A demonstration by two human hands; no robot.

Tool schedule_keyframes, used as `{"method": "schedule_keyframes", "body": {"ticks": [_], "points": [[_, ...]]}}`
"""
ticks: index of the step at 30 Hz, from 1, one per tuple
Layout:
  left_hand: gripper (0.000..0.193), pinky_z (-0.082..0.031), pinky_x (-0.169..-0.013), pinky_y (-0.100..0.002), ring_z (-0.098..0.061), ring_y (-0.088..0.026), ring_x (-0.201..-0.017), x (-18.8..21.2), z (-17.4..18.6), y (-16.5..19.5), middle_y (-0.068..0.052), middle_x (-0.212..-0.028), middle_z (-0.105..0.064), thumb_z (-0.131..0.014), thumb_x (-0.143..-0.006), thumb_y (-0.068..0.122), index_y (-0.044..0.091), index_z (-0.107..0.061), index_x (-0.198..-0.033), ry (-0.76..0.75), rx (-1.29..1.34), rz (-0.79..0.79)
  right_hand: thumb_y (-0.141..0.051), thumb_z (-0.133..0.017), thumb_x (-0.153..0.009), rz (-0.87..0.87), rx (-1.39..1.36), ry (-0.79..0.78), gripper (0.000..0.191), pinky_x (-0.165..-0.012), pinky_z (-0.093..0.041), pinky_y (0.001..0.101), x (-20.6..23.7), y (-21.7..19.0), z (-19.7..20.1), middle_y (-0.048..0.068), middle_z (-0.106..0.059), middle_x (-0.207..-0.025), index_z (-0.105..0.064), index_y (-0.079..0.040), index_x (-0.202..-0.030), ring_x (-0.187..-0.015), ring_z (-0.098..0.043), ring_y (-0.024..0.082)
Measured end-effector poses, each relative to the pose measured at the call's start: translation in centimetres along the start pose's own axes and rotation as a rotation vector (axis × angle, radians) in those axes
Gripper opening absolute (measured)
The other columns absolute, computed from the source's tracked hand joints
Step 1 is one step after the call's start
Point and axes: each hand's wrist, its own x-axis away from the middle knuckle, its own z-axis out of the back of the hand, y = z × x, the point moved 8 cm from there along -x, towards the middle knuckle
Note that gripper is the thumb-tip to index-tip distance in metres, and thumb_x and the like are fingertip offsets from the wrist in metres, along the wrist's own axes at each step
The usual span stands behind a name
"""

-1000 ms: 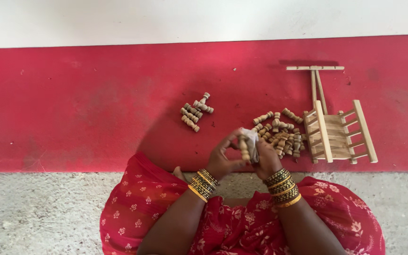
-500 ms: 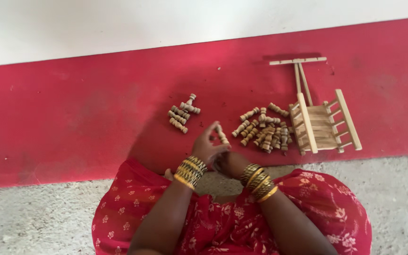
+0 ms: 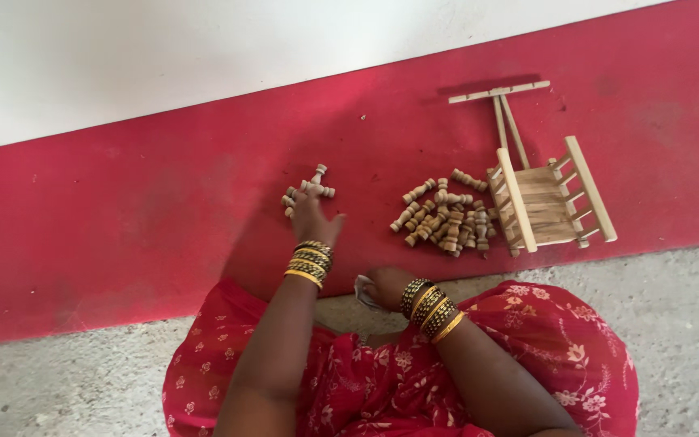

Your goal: The person sits on the floor and wipes small wooden toy parts one at a time with a cloth, placing each cleaned piece into a pile beside a pile of untreated pieces and a small wooden toy frame.

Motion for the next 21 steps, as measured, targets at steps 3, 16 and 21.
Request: {"method": "schedule_keyframes", "body": {"ticks": [3, 16, 21], "points": [[0.103, -0.049, -0.106, -0.042, -0.057, -0.034, -0.127, 1.5, -0.2, -3.6, -0.022, -0.148, -0.046, -0.089, -0.072, 0.026, 0.003, -0.031, -0.153, 0.017, 0.128, 0.127, -0.034, -0.053, -0.097, -0.064, -0.042, -0.03, 0.031, -0.084, -0.055, 0.0481, 0.2, 0.2, 0.0, 0.019, -0.074, -0.094, -0.069, -0.01, -0.105, -0.087, -0.072, 0.036], [0.028, -0.054, -0.103, -0.041, -0.068, -0.028, -0.116, 4.6, -0.1, -8.7, -0.011, -0.123, -0.071, -0.066, -0.096, 0.016, 0.013, -0.065, -0.124, 0.064, 0.091, 0.255, -0.037, -0.057, -0.096, -0.114, 0.067, 0.076, 0.038, -0.086, -0.055, 0.0491, 0.2, 0.7, 0.4, 0.023, -0.074, -0.1, -0.069, -0.004, -0.108, -0.093, -0.071, 0.039], [0.07, -0.047, -0.108, -0.042, -0.052, -0.035, -0.132, 3.4, 2.5, -6.3, -0.018, -0.144, -0.051, -0.07, -0.079, 0.002, 0.01, -0.046, -0.144, 0.063, 0.075, 0.006, -0.036, -0.054, -0.096, -0.127, 0.036, 0.052, 0.037, -0.086, -0.055, 0.0497, 0.4, 0.7, -0.1, 0.023, -0.074, -0.1, -0.067, -0.003, -0.11, -0.092, -0.071, 0.038]]}}
